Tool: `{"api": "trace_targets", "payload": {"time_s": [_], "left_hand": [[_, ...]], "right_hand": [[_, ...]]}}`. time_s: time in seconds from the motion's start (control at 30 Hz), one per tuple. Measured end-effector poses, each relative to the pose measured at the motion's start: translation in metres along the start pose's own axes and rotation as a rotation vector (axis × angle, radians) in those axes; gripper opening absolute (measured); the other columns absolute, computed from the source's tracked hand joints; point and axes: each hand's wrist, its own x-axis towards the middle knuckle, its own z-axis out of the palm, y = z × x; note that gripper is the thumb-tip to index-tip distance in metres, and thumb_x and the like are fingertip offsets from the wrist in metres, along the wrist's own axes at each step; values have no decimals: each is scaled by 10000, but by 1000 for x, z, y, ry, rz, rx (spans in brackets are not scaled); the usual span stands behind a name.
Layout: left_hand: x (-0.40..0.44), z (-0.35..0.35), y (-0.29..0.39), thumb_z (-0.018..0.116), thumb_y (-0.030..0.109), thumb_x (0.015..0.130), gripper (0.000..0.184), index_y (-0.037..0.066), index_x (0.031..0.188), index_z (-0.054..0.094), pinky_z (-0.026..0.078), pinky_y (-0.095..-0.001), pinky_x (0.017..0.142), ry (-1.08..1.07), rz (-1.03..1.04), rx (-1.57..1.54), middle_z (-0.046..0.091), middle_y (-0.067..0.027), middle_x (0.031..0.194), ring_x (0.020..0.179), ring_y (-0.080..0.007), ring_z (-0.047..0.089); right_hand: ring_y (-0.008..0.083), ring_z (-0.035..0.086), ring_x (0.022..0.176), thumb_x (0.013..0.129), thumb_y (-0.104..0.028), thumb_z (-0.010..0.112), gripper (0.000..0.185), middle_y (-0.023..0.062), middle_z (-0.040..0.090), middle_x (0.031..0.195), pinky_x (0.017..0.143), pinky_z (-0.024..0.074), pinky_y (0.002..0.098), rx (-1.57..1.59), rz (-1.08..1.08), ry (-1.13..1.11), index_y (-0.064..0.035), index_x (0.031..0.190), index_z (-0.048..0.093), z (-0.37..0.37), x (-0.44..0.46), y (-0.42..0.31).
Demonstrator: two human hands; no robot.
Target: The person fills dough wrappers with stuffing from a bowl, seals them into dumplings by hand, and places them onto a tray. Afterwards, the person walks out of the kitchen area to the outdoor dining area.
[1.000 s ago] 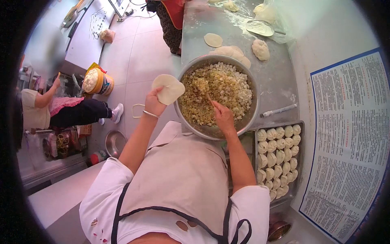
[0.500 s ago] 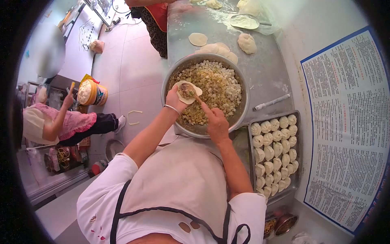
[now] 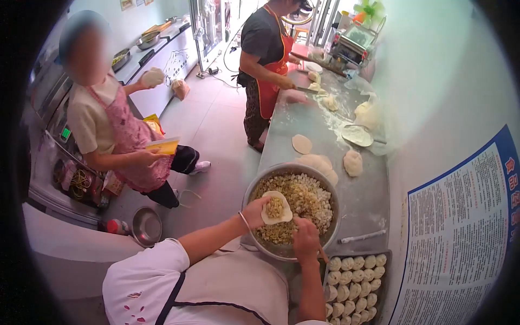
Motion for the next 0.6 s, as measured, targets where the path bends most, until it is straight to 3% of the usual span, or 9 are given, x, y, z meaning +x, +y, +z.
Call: {"api": "trace_targets", "payload": {"time_s": [0.13,0.23,0.3,0.37,0.43,0.5,0.57,0.6], "left_hand": [[-17,13,3,324,284,1071,402,60,1370,473,529,-526,973,-65,-82,137,582,-165,1311,1184,-327,600],[-29,23,2,335,306,1072,389,77,1346,489,559,-506,929,20,-13,227,604,-151,1258,1125,-313,631],[-18,3,-2,364,368,1058,392,120,1330,497,610,-463,777,-42,52,300,625,-110,1138,1043,-284,665],[-44,27,4,370,374,1056,382,118,1306,503,614,-383,679,-5,9,530,613,-90,1105,961,-228,677],[-53,33,6,461,375,1021,372,98,1264,511,589,-305,617,-129,1,610,599,-76,1107,879,-162,655],[-65,52,7,561,333,976,391,90,1276,503,597,-295,630,-106,28,892,606,-66,1091,885,-137,650],[-67,50,4,708,217,884,479,74,1284,487,595,-270,640,-199,141,1072,595,-49,1079,899,-114,633],[-70,51,4,717,189,876,484,73,1286,485,596,-270,643,-201,169,1117,594,-50,1092,916,-114,630]], "right_hand": [[311,584,1022,754,-61,761,286,123,606,1032,885,476,422,124,-96,-93,-92,1028,686,15,17,9],[305,600,1030,746,-86,781,199,135,616,1085,876,496,382,277,-93,-123,-71,928,702,13,26,14],[300,605,1059,754,-99,787,183,140,605,1143,882,509,364,335,-85,-128,-60,912,704,9,40,4],[289,591,1111,778,-107,783,177,136,582,1195,924,498,367,538,96,-206,-53,927,704,10,42,-5],[269,578,1139,798,-107,775,168,129,569,1222,957,481,369,796,296,-231,-50,939,705,15,41,-12],[242,579,1128,806,-108,773,171,124,567,1219,957,476,365,990,415,-199,-49,951,704,19,38,-23],[215,580,1111,811,-108,774,188,121,569,1204,906,495,335,821,315,-150,-43,969,696,19,35,-25],[202,580,1102,814,-108,775,196,120,570,1196,880,505,320,734,260,-128,-41,977,691,19,34,-27]]}}
